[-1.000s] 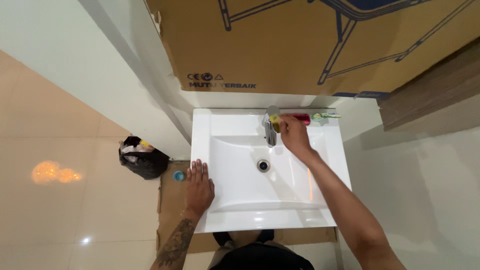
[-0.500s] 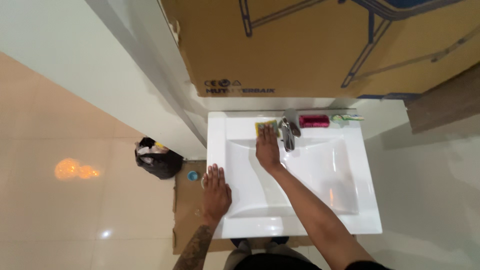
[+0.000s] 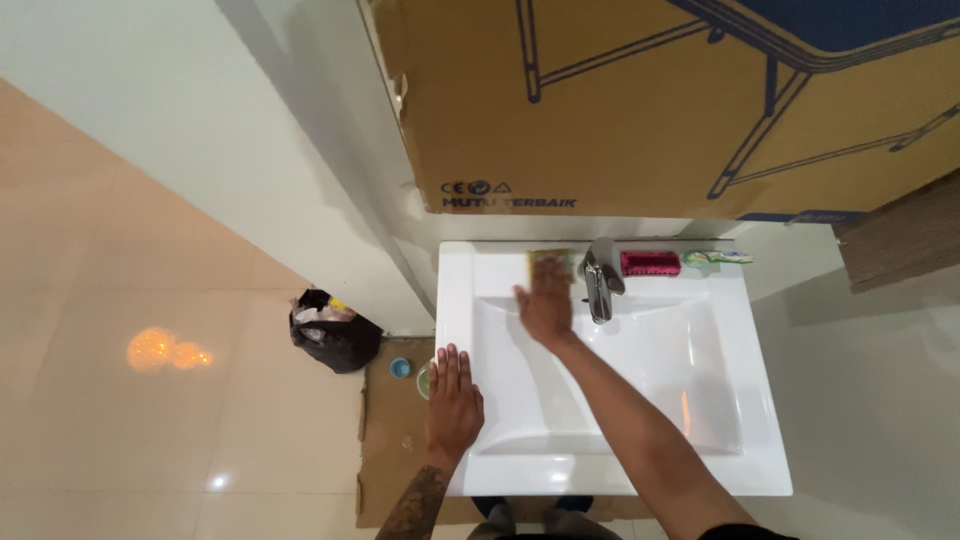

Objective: The person wipes the surfaces and edges of a white ceramic sink and its chrome faucet using a yellow sponge.

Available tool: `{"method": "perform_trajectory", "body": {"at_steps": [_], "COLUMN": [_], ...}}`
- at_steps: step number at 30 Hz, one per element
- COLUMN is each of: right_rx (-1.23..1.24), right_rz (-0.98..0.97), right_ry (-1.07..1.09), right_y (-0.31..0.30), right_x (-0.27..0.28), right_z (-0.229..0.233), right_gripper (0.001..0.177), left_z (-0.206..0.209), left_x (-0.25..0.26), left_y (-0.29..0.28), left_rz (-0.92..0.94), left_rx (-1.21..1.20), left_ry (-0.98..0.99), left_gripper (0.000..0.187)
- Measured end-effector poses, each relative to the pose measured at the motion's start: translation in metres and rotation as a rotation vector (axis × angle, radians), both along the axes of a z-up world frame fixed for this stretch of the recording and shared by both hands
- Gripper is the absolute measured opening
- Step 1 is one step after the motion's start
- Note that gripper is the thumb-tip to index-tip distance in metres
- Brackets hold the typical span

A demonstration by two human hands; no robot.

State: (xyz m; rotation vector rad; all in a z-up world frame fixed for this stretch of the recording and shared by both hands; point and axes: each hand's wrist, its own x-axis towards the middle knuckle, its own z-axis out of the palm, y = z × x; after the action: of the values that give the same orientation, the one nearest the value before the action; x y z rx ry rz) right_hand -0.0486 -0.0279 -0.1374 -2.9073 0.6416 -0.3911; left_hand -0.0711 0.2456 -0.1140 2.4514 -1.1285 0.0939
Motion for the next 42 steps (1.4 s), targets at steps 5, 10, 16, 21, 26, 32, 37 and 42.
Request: {"method": "perform_trajectory", "body": {"at_steps": [5,10,16,21,26,32,37,42], "right_rx": [0.037,0.23,0.27,0.048,-0.052,0.112,-0.058,-0.055], "right_rz": [-0.143,0.121,0.427,0.003,-0.042,0.381,0.347,0.39], "right_ry": [-0.013,0.103,0.131,0.027,-0.029,-0.086,-0.077,-0.098], "right_y": [0.007,0.069,0.048,-0.002,0.001,0.032,-0.008,-0.022], "right_x": [0.027,0.082,0.067,0.0,0.017,0.039,-0.011,-0.097], "right_z": [-0.01,-0.001,0.019,0.007,-0.01,0.001,-0.02,-0.039], "right_gripper": [0.078,0.078,0.076,0.076,0.061,0.054,0.05,0.043], "left_z": [0.002,0.001,0.002,0.006,0.006,0.0,-0.001,-0.004], "left_x": [0.002,0.002,0.004,0.003,0.004,0.002,0.001,0.001], "left_y": [0.0,0.001,0.001,-0.001,-0.001,0.0,0.001,0.001], "left_rz": [-0.018,-0.01,-0.018,-0.005,-0.011,-0.011,-0.017,-0.058], "left_rx": [0.055,0.027,0.032,0.04,0.12,0.054,0.027,-0.109], "left_ry": [0.01,0.032,0.064,0.045,0.046,0.028,0.018,-0.086], "left_gripper": [0.061,0.062,0.062,0.061,0.062,0.061,0.061,0.059]}}
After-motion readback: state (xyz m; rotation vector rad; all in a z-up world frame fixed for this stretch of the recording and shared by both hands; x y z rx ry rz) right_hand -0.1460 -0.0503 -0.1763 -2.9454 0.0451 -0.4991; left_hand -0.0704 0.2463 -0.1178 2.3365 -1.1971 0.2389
